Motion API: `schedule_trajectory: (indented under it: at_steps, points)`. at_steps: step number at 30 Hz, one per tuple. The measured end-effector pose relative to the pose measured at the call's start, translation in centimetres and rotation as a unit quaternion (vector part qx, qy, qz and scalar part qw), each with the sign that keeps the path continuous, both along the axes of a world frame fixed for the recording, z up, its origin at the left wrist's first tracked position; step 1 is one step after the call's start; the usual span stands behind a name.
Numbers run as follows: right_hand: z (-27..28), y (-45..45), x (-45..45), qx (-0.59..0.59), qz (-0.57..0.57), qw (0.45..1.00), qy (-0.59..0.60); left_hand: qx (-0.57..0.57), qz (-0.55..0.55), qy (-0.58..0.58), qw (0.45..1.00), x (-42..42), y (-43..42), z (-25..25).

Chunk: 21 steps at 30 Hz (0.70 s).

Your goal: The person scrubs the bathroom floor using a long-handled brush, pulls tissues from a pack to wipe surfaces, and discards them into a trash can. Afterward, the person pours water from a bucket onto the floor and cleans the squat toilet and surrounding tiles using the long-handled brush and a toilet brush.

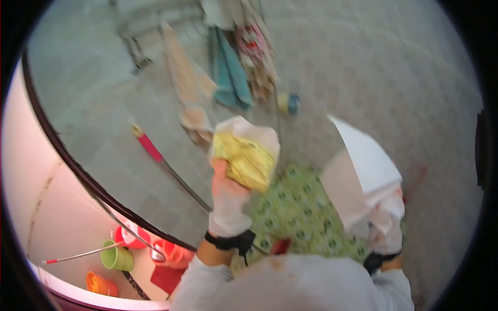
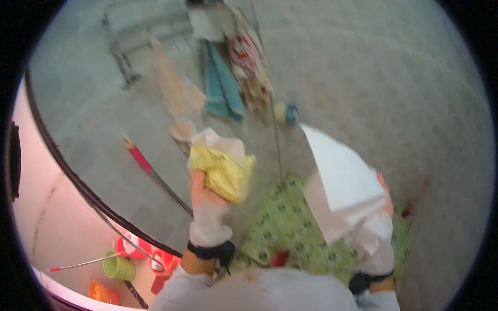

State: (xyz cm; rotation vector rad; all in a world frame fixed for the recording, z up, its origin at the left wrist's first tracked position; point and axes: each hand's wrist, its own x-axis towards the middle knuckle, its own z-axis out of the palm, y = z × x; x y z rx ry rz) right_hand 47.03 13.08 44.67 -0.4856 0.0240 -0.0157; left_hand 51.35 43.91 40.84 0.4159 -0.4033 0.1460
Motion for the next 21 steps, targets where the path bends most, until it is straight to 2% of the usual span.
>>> schedule_trajectory:
  at_steps: [2,3,5,6,8,10,12,13,16,18,19,21]
  points:
    - [-2.3,-1.5,0.1,-0.029,0.038,0.995,-0.086,0.013,0.046,0.007,0.999,-0.6,0.7,3.3]
    - [-3.6,-1.9,0.6,-0.038,0.047,0.991,-0.117,0.022,0.055,-0.026,0.998,-0.8,1.0,5.9]
    - [-6.0,-3.4,1.4,-0.052,0.055,0.984,-0.161,0.159,0.231,-0.101,0.955,-3.4,0.6,10.2]
    - [-7.2,-4.0,2.0,-0.062,0.052,0.981,-0.179,0.107,0.191,-0.141,0.966,-4.6,0.8,12.7]
    - [-9.2,-5.0,3.3,-0.082,0.04,0.974,-0.207,0.135,0.263,-0.205,0.933,-6.2,0.7,17.9]
    - [-10.8,-5.6,5.8,-0.081,0.036,0.971,-0.221,0.189,0.411,-0.251,0.856,-3.7,4.8,23.1]
    - [-12.9,-7.6,7.9,0.057,0.195,0.96,-0.191,0.123,0.453,-0.32,0.823,-3.0,5.2,29.0]
    - [-14.1,-8.8,8.5,0.06,0.192,0.96,-0.192,0.13,0.486,-0.322,0.802,-2.3,6.0,31.9]
    - [-16.5,-10.9,9.6,-0.068,0.079,0.993,-0.063,0.104,0.58,-0.296,0.752,1.0,8.5,41.1]
    - [-17.0,-11.4,9.5,-0.065,0.05,0.995,-0.058,0.069,0.671,-0.287,0.68,4.9,12.4,47.4]
    - [-17.1,-11.7,9.5,-0.064,0.038,0.995,-0.06,0.068,0.668,-0.29,0.682,5.5,11.9,48.8]
    - [-16.9,-12.3,9.2,-0.055,0.014,0.996,-0.064,0.034,0.795,-0.085,0.599,5.8,10.8,51.3]
